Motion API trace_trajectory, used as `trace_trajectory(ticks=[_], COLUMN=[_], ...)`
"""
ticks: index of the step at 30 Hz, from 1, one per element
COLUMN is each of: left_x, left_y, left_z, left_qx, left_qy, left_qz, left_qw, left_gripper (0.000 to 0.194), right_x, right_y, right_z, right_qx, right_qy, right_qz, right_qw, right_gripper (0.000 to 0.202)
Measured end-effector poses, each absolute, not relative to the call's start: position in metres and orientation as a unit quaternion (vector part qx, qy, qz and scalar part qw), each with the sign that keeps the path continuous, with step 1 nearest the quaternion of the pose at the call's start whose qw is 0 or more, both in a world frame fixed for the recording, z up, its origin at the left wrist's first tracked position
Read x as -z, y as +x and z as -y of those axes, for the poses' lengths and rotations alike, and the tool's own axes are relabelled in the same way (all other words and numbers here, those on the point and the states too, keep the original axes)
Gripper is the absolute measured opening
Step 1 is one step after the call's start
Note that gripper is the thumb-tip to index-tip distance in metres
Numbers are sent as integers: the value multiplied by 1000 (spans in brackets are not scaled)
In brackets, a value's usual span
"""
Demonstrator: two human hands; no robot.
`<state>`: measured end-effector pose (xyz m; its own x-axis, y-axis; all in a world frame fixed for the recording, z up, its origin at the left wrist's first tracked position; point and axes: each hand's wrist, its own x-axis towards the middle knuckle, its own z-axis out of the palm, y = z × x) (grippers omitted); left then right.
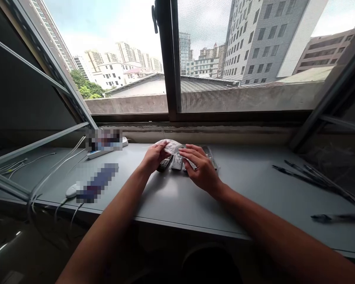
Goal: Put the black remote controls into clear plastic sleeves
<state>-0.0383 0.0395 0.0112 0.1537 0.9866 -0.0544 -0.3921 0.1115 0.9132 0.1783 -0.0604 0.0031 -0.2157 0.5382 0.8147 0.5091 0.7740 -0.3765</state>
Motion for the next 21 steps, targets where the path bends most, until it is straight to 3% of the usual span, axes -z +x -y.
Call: trace_trajectory(ticks=[6,12,15,21], left_x=[-11,-8,-9,-7], left_y=[-37,-33,-36,-59], left_z=[-35,-28,-34,-55], left_qx=[-502,-402,-469,-632], left_qy=[442,527,481,307], left_qz=[-351,-287,-307,-371], left_qw=[655,691,675,608], left_gripper=[26,46,50,39], right_x=[6,7,3,2], right_y=[179,181,180,180], right_z=[55,54,57,58], right_qx=[-12,-29,-43,-50], right_qy=[-355,-347,-342,-319], right_qz=[795,824,825,832], right_qw=[492,447,447,450], right_gripper=[35,34,32,28])
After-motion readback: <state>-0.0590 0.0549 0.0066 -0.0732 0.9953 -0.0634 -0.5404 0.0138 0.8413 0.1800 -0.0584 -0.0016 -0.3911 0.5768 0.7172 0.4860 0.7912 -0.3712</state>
